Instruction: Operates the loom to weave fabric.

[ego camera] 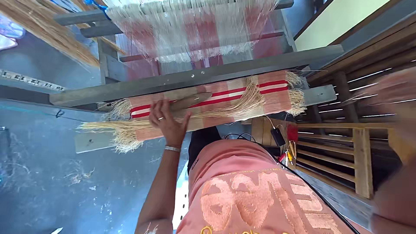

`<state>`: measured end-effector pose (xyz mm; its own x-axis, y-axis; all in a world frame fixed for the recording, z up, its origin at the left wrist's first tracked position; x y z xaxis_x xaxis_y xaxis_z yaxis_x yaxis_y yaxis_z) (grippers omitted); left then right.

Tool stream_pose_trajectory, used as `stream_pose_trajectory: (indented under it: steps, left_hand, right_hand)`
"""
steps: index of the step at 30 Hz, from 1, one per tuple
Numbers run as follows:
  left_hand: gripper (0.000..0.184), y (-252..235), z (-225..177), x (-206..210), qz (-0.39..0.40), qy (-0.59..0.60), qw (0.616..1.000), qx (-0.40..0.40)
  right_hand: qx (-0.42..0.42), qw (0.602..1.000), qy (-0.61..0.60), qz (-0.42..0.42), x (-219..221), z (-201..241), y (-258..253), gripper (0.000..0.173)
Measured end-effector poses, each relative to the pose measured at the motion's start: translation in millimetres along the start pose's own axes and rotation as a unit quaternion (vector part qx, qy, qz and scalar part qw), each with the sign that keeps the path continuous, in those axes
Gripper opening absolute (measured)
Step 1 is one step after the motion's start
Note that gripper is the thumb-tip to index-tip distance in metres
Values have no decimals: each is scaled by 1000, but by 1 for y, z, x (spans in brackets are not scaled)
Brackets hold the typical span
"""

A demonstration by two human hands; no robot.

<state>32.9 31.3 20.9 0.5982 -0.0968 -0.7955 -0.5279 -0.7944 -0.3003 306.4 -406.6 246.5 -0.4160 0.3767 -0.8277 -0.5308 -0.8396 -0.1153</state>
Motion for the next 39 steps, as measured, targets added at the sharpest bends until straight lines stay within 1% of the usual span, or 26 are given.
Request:
stream_pose_trajectory:
  steps: [1,2,3,4,5,6,7,8,9,10,13,15,16,18,19,20,21,23,24,26,32,36,39]
  left_hand:
    - [75,9,-30,-8,28,87,996,18]
    - [60,20,-60,-13,77,186,979,27]
    - [49,31,-87,-14,142,283,948,26]
    - [43,43,-108,-13,213,375,902,13]
    - [40,53,-123,-11,273,452,849,-20]
    - [38,60,-128,-8,311,506,801,-72]
    - [37,64,-126,-5,325,543,764,-129]
    - [33,65,-117,-4,318,563,742,-175]
    - [29,63,-106,-5,303,572,733,-207]
    - [26,60,-94,-8,286,572,735,-225]
    - [15,50,-65,-19,259,537,765,-244]
    - [13,41,-51,-26,252,493,797,-240]
    - [13,35,-44,-28,250,457,821,-233]
    - [19,20,-28,-33,239,339,888,-198]
    - [24,12,-19,-34,221,264,922,-178]
    - [28,3,-8,-34,203,193,945,-167]
    - [29,-5,5,-30,185,139,959,-165]
    - [29,-20,30,-18,164,76,965,-191]
    - [29,-26,36,-13,163,53,964,-206]
    - [29,-37,42,-5,168,23,961,-217]
    - [27,-46,37,3,156,-33,970,-185]
    - [30,-49,30,4,165,-85,961,-206]
    - [31,-54,28,-1,186,-141,951,-204]
  right_hand:
    - [-64,992,-93,55,56,25,-23,27]
    - [-102,969,-188,124,107,46,-42,26]
    - [-134,946,-249,156,150,65,-60,26]
    - [-169,935,-273,152,182,82,-77,24]
    - [-199,934,-272,123,206,94,-92,21]
    - [-218,935,-265,90,223,102,-106,16]
    - [-224,938,-258,65,236,107,-119,13]
    - [-224,939,-256,44,247,109,-129,12]
    - [-217,939,-264,28,257,111,-136,12]
    - [-205,939,-277,17,267,112,-141,12]
    - [-165,927,-338,19,292,119,-148,14]
    - [-144,916,-372,33,306,124,-153,16]
    - [-140,915,-377,40,312,126,-158,16]
    - [-156,927,-338,50,322,130,-172,18]
    - [-172,939,-292,57,327,130,-180,21]
    - [-192,952,-231,65,334,129,-187,27]
    - [-209,962,-160,71,342,125,-193,36]
    - [-221,970,-37,90,357,116,-202,53]
    - [-214,971,1,109,363,111,-205,60]
    - [-207,969,50,128,375,102,-209,65]
    - [-243,962,77,100,388,90,-210,57]
    - [-240,960,83,121,386,91,-211,52]
    - [-230,959,78,149,370,96,-208,48]
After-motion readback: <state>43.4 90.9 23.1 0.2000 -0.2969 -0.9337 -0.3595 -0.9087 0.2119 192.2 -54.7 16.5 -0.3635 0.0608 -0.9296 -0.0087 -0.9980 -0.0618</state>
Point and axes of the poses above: each hand's wrist, its own y-axis away from the middle knuckle, its own x-axis out of the palm, z = x × y, the point moved 5 cm from there along -y, towards the middle knuckle, and after that the axes turned 14 degrees about -x, right-handed, at the moved point
